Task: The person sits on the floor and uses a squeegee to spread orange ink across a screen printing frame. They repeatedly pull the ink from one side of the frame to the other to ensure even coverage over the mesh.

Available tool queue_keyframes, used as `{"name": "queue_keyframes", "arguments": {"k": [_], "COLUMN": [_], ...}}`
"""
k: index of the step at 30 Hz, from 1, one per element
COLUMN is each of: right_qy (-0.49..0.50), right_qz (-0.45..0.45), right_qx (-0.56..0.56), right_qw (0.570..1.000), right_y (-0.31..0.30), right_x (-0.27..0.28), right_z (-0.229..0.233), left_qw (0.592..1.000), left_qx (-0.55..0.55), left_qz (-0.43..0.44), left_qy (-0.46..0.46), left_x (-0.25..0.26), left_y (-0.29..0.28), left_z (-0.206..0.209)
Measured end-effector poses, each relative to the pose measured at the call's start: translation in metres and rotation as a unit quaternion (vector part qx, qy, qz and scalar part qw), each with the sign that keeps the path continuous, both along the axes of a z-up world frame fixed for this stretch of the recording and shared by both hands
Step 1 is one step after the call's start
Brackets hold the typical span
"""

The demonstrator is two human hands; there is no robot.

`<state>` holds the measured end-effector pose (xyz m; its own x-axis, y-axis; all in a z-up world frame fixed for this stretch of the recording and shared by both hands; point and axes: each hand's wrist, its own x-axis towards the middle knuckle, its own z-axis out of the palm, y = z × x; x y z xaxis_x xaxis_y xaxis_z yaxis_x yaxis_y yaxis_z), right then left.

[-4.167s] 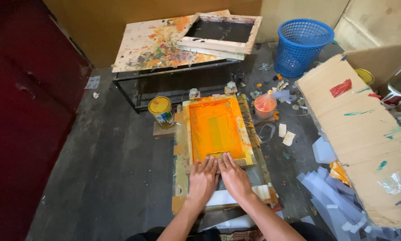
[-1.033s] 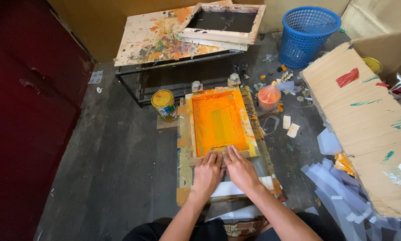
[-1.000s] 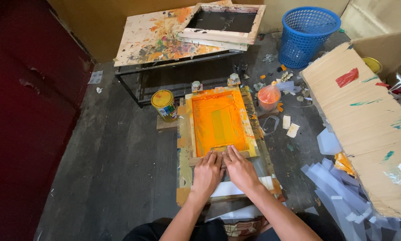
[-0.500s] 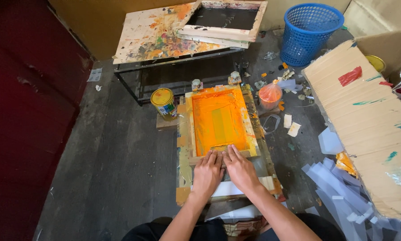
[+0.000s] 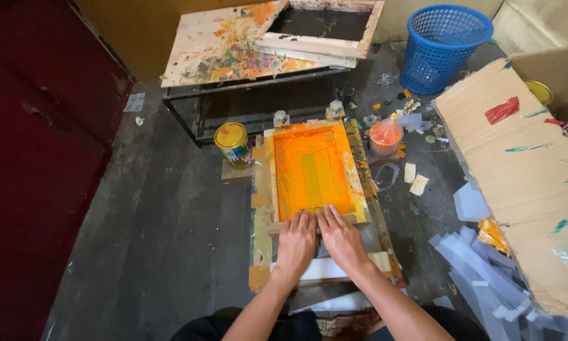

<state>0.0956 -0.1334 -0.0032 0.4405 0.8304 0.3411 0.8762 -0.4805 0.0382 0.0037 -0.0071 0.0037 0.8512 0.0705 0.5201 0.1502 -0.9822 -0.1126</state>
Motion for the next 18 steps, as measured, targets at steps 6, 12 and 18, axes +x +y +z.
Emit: {"name": "queue_keyframes", "arguments": {"k": [6, 12, 18], "right_qy": [-0.026, -0.002, 0.005], "right_qz": [-0.003, 0.016, 0.024], "right_qx": [0.025, 0.022, 0.061], "right_qw": [0.999, 1.000, 0.998], "right_y": [0.001, 0.010, 0.036], "right_x": [0.004, 0.013, 0.044], "right_z": [-0.007, 0.011, 0.029], "left_qw": [1.000, 1.000, 0.996], "left_qx": [0.019, 0.010, 0.064], "left_qz": [-0.014, -0.024, -0.012], "left_qy": [-0.006, 0.002, -0.057], "left_x": [0.008, 0.008, 0.055], "left_y": [0.008, 0.013, 0.045], "left_z": [-0.003, 0.018, 0.003]}}
